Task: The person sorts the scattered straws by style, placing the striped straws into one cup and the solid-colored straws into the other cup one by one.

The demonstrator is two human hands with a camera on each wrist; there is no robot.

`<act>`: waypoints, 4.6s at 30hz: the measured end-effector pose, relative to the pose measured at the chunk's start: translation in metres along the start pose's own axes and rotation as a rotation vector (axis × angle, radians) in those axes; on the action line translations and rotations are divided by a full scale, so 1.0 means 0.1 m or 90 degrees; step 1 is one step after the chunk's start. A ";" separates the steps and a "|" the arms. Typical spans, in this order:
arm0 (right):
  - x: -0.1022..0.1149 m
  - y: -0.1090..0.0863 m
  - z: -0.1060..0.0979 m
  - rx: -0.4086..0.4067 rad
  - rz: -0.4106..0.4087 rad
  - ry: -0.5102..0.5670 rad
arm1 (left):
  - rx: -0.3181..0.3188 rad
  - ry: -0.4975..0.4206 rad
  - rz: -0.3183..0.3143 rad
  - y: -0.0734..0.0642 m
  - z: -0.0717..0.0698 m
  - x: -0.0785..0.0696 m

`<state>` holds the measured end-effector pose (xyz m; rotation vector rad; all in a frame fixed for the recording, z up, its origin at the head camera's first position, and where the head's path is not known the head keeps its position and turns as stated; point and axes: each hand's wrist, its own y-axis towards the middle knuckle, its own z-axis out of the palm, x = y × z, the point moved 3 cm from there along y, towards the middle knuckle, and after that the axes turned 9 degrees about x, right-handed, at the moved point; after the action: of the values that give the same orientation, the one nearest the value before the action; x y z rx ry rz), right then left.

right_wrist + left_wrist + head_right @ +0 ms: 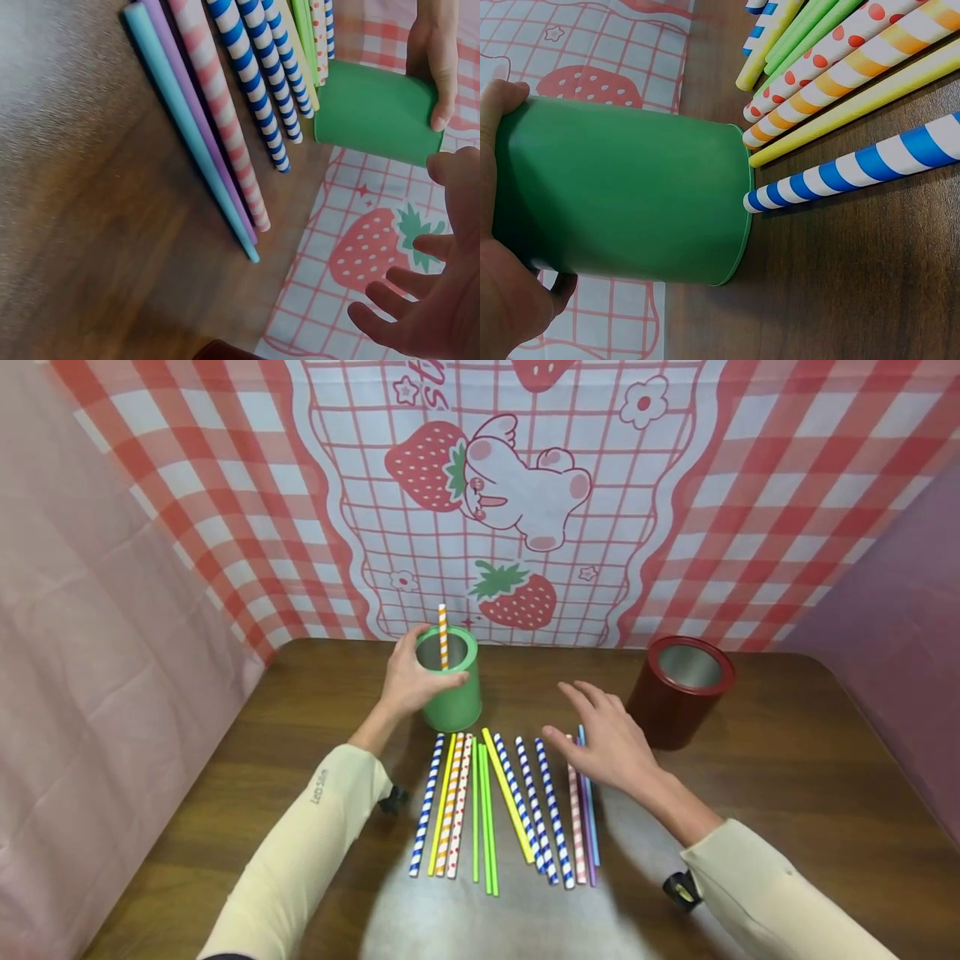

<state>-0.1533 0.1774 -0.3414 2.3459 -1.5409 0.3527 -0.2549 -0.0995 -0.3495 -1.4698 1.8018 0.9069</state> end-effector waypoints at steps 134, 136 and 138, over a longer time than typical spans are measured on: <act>0.61 1.53 -0.76 -0.073 0.207 0.472 | -0.019 -0.015 0.011 0.00 0.03 0.04; 0.64 1.55 -0.80 -0.081 0.217 0.477 | -0.019 -0.014 0.010 0.00 0.03 0.04; 0.67 1.57 -0.83 -0.091 0.227 0.487 | -0.019 -0.012 0.012 0.00 0.03 0.03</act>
<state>-0.2742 0.0947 -0.2210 1.5231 -1.4881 1.0373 -0.2556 -0.0989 -0.3535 -1.4607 1.7976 0.9586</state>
